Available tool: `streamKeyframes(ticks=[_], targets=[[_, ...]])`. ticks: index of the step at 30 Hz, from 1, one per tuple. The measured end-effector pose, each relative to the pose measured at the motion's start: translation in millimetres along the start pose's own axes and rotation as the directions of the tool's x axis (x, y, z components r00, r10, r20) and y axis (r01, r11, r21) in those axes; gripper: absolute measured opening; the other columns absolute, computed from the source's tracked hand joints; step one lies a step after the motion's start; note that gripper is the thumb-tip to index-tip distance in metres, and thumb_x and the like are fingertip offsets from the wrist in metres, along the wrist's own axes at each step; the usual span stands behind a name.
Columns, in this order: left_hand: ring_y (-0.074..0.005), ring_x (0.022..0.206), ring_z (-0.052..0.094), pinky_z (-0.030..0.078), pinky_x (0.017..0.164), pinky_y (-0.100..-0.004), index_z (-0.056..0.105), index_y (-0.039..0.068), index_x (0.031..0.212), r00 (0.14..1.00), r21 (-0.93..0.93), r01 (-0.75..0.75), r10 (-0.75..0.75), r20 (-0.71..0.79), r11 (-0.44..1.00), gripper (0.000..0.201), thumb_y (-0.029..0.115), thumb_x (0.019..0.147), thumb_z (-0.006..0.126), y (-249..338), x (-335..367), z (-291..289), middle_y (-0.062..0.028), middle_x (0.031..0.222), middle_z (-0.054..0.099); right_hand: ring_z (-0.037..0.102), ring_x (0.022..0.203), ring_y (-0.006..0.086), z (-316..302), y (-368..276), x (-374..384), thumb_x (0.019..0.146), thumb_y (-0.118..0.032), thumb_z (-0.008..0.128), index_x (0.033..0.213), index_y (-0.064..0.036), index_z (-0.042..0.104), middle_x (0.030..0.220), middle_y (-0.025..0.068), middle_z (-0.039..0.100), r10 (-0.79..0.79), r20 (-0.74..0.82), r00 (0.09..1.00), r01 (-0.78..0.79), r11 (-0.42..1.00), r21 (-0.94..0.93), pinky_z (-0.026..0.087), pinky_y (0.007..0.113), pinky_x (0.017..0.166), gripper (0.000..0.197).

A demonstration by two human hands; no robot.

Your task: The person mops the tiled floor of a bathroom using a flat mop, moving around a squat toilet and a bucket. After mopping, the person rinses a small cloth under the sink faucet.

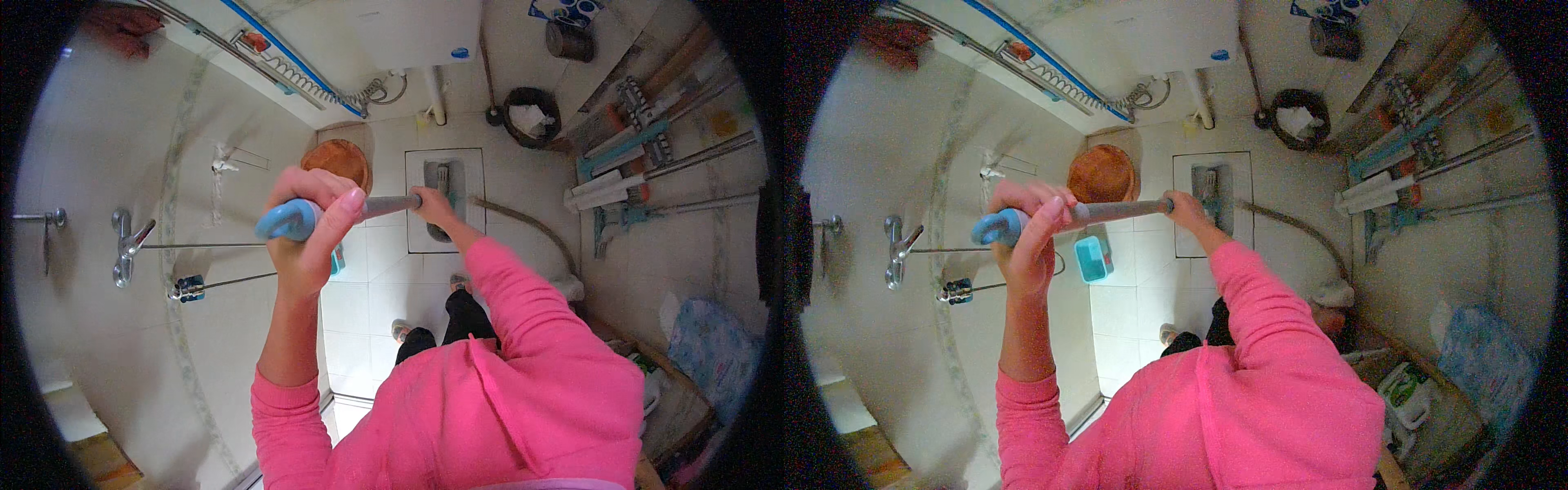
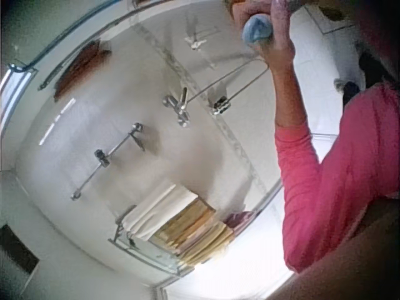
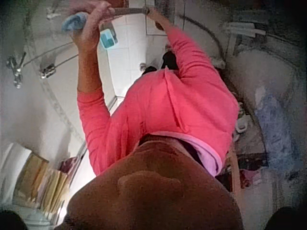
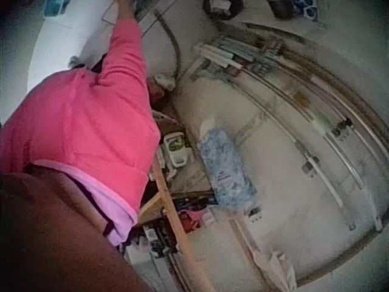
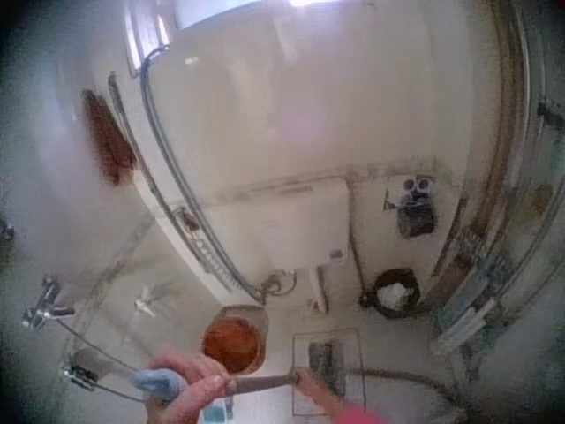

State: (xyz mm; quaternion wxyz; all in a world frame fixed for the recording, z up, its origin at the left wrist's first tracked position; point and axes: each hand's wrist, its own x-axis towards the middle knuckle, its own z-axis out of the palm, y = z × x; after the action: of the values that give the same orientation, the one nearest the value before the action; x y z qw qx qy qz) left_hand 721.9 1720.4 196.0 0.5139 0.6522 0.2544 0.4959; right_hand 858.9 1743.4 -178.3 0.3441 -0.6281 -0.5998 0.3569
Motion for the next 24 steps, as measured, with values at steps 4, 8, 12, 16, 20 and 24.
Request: streamKeyframes(ticks=[4, 8, 12, 16, 20, 24], targets=[[-0.0157, 0.067, 0.055, 0.045, 0.061, -0.0270, 0.045, 0.004, 0.077, 0.999, -0.010, 0.017, -0.018, -0.051, 1.000, 0.017, -0.007, 0.077, 0.058, -9.7, 2.7, 11.7, -0.0099, 0.070, 0.056, 0.059, 0.088, 0.0318, -7.2, 9.0, -6.5, 0.070, -0.019, 0.067, 0.094, -0.0117, 0.059, 0.089, 0.0094, 0.063, -0.098, -0.097, 0.990, 0.103, 0.993, 0.057, 0.048, 0.041, 0.070, 0.027], [-0.0182, 0.065, 0.054, 0.045, 0.063, -0.0314, 0.042, 0.005, 0.078, 0.999, -0.044, -0.022, 0.023, 0.027, 0.999, 0.019, -0.009, 0.077, 0.055, 3.1, -6.5, 12.7, -0.0089, 0.067, 0.053, 0.059, 0.089, 0.0307, -40.4, -28.3, -7.6, 0.071, -0.018, 0.065, 0.097, -0.0109, 0.057, 0.092, 0.0101, 0.062, 0.037, 0.111, 0.993, -0.022, 0.990, -0.139, 0.047, 0.042, 0.072, 0.028], [-0.0178, 0.062, 0.044, 0.041, 0.065, -0.0356, 0.037, 0.009, 0.080, 0.996, 0.094, 0.080, -0.075, -0.048, 0.992, 0.018, 0.001, 0.080, 0.054, 0.0, -7.6, 20.4, -0.0053, 0.066, 0.044, 0.058, 0.090, 0.0309, -21.9, -21.8, -21.0, 0.072, -0.016, 0.062, 0.096, -0.0117, 0.057, 0.090, 0.0114, 0.061, 0.063, 0.034, 0.997, -0.060, 0.993, -0.097, 0.047, 0.044, 0.071, 0.025], [-0.0171, 0.065, 0.044, 0.040, 0.067, -0.0353, 0.039, 0.009, 0.081, 0.998, 0.056, 0.056, -0.057, 0.013, 0.997, 0.016, 0.002, 0.080, 0.053, 7.2, 1.5, 13.1, -0.0048, 0.068, 0.044, 0.059, 0.088, 0.0320, -28.6, -44.8, -33.1, 0.073, -0.013, 0.060, 0.094, -0.0119, 0.057, 0.087, 0.0114, 0.062, 0.048, -0.115, 0.992, -0.052, 0.998, -0.034, 0.047, 0.047, 0.068, 0.021], [-0.0169, 0.064, 0.043, 0.039, 0.066, -0.0345, 0.037, 0.010, 0.079, 0.997, 0.085, 0.072, -0.072, -0.003, 0.994, 0.017, 0.003, 0.080, 0.053, 4.6, -0.6, 24.1, -0.0041, 0.066, 0.042, 0.058, 0.091, 0.0303, -26.4, -29.7, -25.7, 0.072, -0.012, 0.060, 0.095, -0.0125, 0.056, 0.090, 0.0099, 0.061, 0.099, -0.005, 0.995, -0.099, 0.993, -0.067, 0.047, 0.046, 0.067, 0.022], [-0.0166, 0.063, 0.041, 0.038, 0.067, -0.0347, 0.036, 0.010, 0.079, 0.996, 0.078, 0.074, -0.077, 0.040, 0.994, 0.017, 0.001, 0.080, 0.051, -4.9, 0.3, 23.6, -0.0035, 0.066, 0.041, 0.057, 0.093, 0.0278, -21.4, -18.8, -30.5, 0.071, -0.011, 0.061, 0.092, -0.0122, 0.055, 0.091, 0.0076, 0.060, 0.087, -0.107, 0.990, -0.093, 0.994, -0.054, 0.047, 0.044, 0.067, 0.022]])
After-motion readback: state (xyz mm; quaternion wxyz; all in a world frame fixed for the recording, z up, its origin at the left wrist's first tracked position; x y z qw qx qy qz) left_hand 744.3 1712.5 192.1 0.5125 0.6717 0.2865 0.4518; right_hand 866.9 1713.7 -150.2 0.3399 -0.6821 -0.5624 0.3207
